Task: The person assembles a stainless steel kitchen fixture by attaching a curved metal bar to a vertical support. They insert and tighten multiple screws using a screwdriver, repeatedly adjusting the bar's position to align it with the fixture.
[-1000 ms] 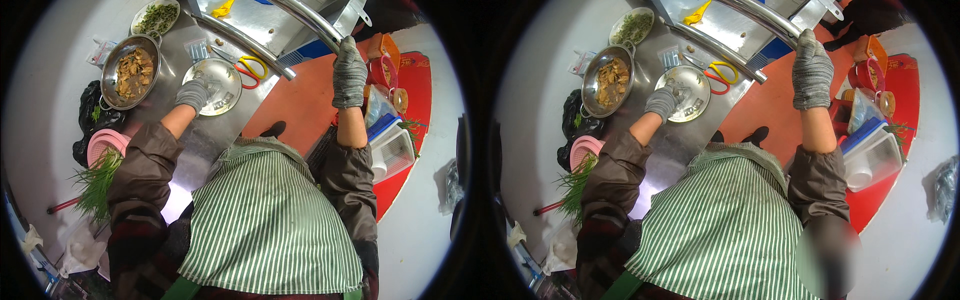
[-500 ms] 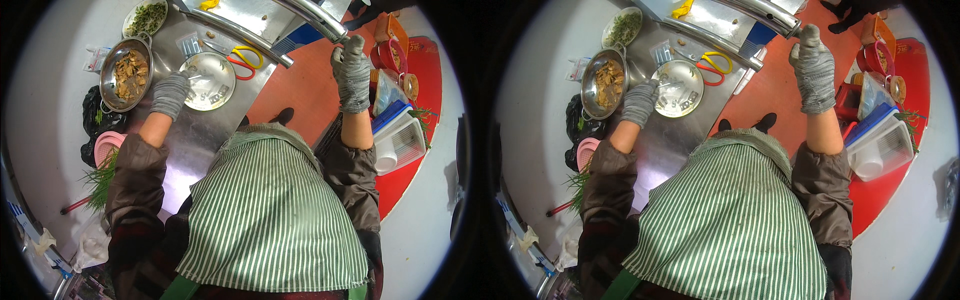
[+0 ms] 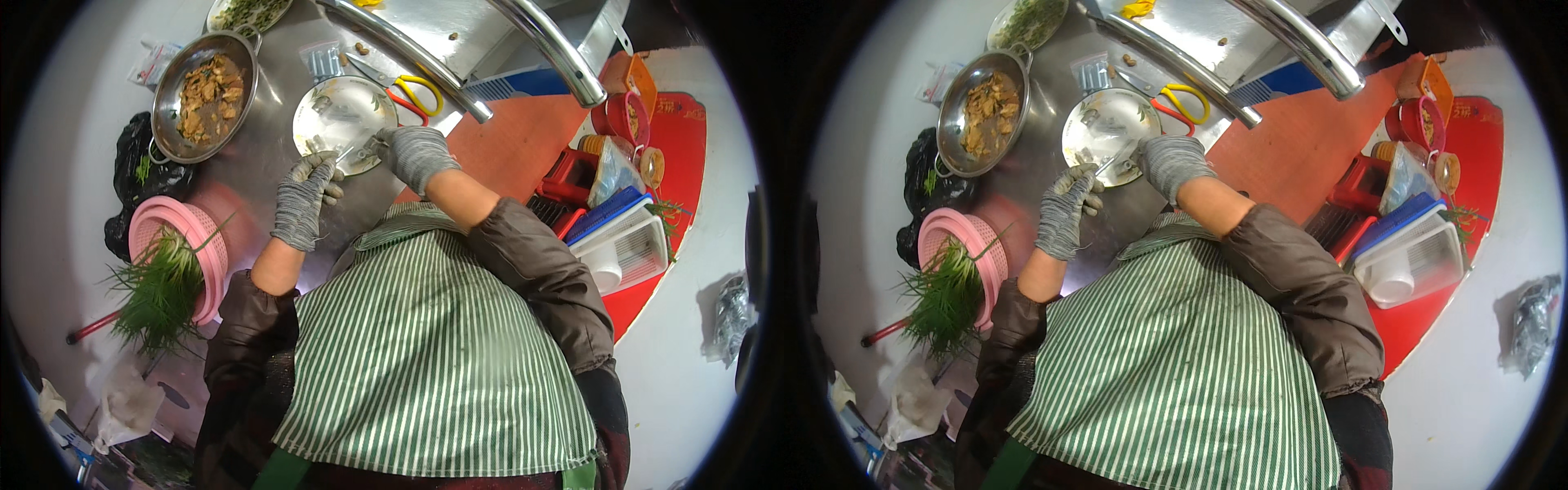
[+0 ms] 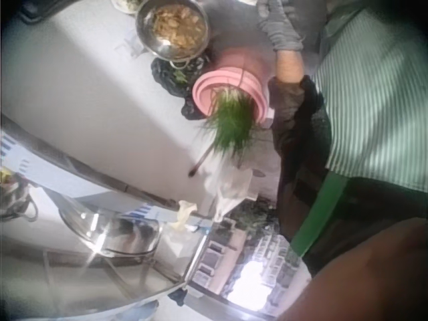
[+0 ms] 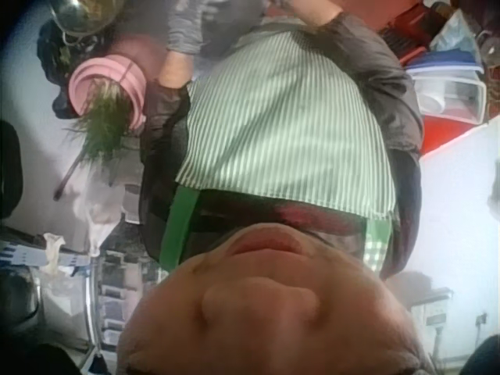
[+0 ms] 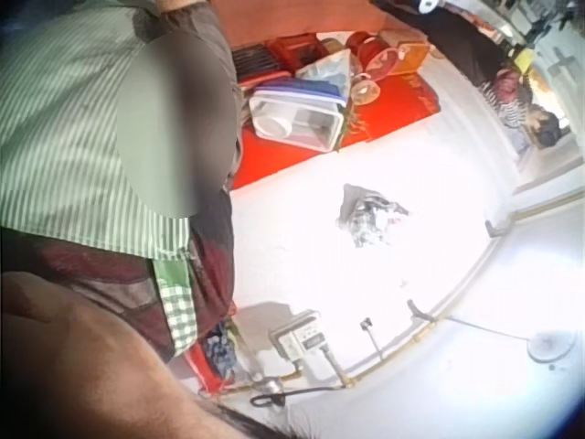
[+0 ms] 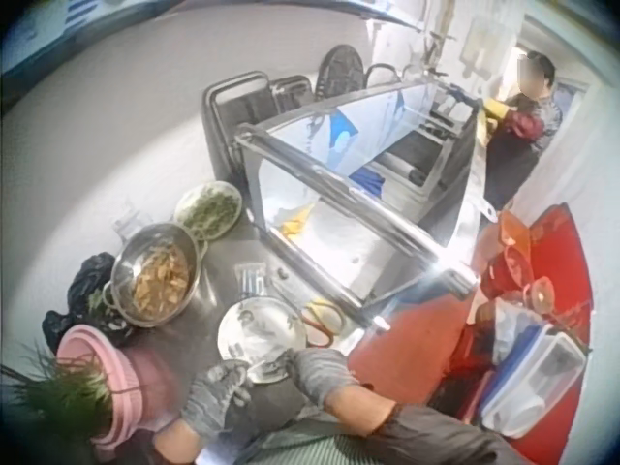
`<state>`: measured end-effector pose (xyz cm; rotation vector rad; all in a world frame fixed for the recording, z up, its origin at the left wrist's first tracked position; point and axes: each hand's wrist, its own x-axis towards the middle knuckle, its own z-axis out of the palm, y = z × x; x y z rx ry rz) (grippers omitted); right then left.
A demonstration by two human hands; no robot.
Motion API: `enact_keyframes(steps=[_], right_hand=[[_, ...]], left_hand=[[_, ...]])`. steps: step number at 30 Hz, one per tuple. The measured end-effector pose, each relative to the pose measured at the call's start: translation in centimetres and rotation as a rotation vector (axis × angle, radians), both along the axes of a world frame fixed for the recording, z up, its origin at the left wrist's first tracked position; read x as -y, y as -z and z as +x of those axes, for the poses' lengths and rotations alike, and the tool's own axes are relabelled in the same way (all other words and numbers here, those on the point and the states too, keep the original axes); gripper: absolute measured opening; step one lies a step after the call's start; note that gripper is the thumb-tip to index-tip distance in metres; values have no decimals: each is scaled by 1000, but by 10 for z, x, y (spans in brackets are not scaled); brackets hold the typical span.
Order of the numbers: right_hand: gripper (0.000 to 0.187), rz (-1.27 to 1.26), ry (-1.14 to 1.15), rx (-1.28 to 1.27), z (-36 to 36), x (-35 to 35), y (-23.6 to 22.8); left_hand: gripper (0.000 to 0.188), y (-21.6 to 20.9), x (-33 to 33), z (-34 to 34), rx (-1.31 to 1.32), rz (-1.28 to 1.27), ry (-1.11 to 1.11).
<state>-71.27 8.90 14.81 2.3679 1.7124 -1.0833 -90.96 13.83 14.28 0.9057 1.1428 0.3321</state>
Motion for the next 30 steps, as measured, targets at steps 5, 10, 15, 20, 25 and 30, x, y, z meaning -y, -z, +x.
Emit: enact_keyframes(steps=[5,10,15,20,25,30], right_hand=[[22,-14,-177,182,-24,-21,13],[19,122,-355,322,-40,-29,28],[22,44,-474,308,-32,-35,21],[28,124,226,-289,-7,-13,-2],[31,199,624,-910,7,13,-27],[27,279,562,-949,11,21,-44]], left_hand=[[27,15,15,-12,7,26,-127],[29,23,21,-18,51,17,-144],[28,25,15,-12,68,28,-162],[26,7,15,-4,116,99,-156],[23,-24,22,7,201,86,-66],[21,-45,20,18,272,115,-37]])
